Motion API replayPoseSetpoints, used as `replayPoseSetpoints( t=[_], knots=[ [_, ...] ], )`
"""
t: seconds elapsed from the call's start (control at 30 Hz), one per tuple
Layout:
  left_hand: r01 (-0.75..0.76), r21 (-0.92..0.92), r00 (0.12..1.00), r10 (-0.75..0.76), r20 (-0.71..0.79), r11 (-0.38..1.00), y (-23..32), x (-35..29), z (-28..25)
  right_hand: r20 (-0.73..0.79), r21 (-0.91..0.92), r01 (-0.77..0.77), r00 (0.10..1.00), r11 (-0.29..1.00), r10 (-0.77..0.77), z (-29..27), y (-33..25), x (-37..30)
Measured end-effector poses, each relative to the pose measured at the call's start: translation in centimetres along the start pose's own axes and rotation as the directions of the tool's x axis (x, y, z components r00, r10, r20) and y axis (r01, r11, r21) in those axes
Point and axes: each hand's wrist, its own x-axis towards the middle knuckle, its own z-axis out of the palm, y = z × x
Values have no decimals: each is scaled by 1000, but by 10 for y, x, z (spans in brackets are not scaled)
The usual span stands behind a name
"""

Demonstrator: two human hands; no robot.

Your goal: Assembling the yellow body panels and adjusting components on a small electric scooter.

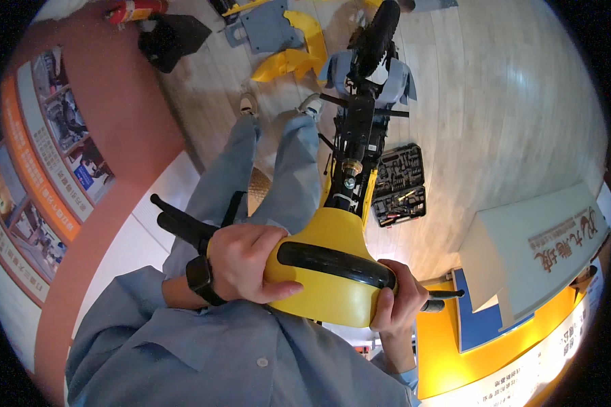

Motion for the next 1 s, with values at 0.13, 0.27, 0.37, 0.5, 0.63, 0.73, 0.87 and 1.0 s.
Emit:
replayPoseSetpoints(
  t=[0.13, 0.27, 0.37, 0.5, 0.63, 0.73, 0.87, 1.0],
  knots=[
    [1, 34, 1000, -1, 10, 999, 1, 2, -1, -28, 16, -4, 1000, 1000, 4, -1, 2, -1],
    [-7, 18, 1000, 6, 31, 1000, -6, 1, -2, 58, 37, -64, 996, 997, 62, 1, 5, -3],
    [24, -2, 997, -24, 76, 1000, -5, 2, -8, -19, -87, 89, 996, 992, -91, -6, 9, -5],
    [104, -51, 984, -95, 150, 993, 0, 4, -11, -48, -304, 111, 990, 946, -132, -10, 31, -16],
    [114, -1, 985, -113, 134, 993, 2, 0, -10, -82, -254, 128, 985, 959, -153, -6, 36, -17],
    [117, -5, 981, -115, 157, 993, 2, 2, -10, -102, -246, 134, 981, 960, -163, -7, 36, -15],
    [90, -33, 984, -83, 160, 995, 6, 3, -10, -161, -225, 110, 976, 968, -148, -2, 41, -18],
    [67, -23, 980, -61, 192, 997, 16, 11, -10, -229, -175, 100, 963, 979, -139, 2, 42, -19]
  ],
)
